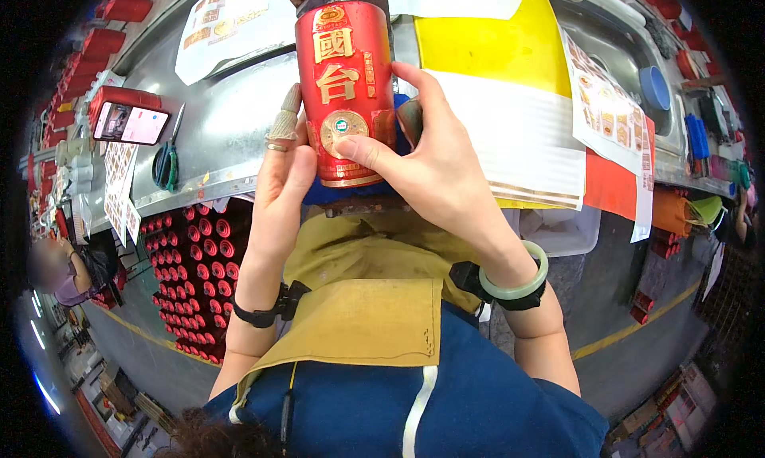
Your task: Apply adhesive labels and seals to red cylindrical containers at an industrial workbench.
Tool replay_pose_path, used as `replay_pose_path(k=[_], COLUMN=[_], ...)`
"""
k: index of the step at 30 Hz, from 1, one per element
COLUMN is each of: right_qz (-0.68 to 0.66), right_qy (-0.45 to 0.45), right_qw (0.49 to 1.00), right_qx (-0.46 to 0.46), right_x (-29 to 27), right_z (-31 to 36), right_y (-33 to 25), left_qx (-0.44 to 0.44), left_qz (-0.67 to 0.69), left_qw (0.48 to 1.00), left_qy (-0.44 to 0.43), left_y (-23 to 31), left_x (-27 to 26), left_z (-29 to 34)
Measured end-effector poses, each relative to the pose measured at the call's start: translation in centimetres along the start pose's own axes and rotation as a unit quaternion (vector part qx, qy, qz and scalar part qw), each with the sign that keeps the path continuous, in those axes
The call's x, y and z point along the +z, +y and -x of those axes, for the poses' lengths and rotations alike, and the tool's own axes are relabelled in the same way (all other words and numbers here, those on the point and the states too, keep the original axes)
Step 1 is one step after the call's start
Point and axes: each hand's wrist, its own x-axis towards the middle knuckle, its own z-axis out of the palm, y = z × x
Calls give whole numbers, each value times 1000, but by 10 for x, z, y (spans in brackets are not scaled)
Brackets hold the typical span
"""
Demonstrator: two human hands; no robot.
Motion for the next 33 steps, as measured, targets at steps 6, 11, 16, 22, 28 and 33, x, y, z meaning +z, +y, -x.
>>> replay_pose_path(k=[6, 11, 16, 22, 28, 33], right_qz=[-30, -13, 18, 11, 2, 4], right_qy=[7, 3, -11, -13, -13, -11], right_qw=[1000, 1000, 1000, 1000, 1000, 1000], right_qx=[3, 11, -4, 2, 9, 2], right_x=[2, 2, -2, -2, -1, -2], right_z=[-1, -1, -3, -2, -1, -2], right_y=[2, 1, 0, -2, -2, -1], left_qx=[-13, -14, -35, -19, -30, -31], left_qz=[-25, -46, 21, -1, 37, 38], left_qw=[1000, 999, 999, 1000, 999, 999], left_qy=[-2, -7, -2, -9, -4, -5], left_y=[-1, -2, -2, -6, -5, -5], left_x=[-3, -4, -5, -6, -8, -8], left_z=[1, 2, -1, 1, 2, 0])
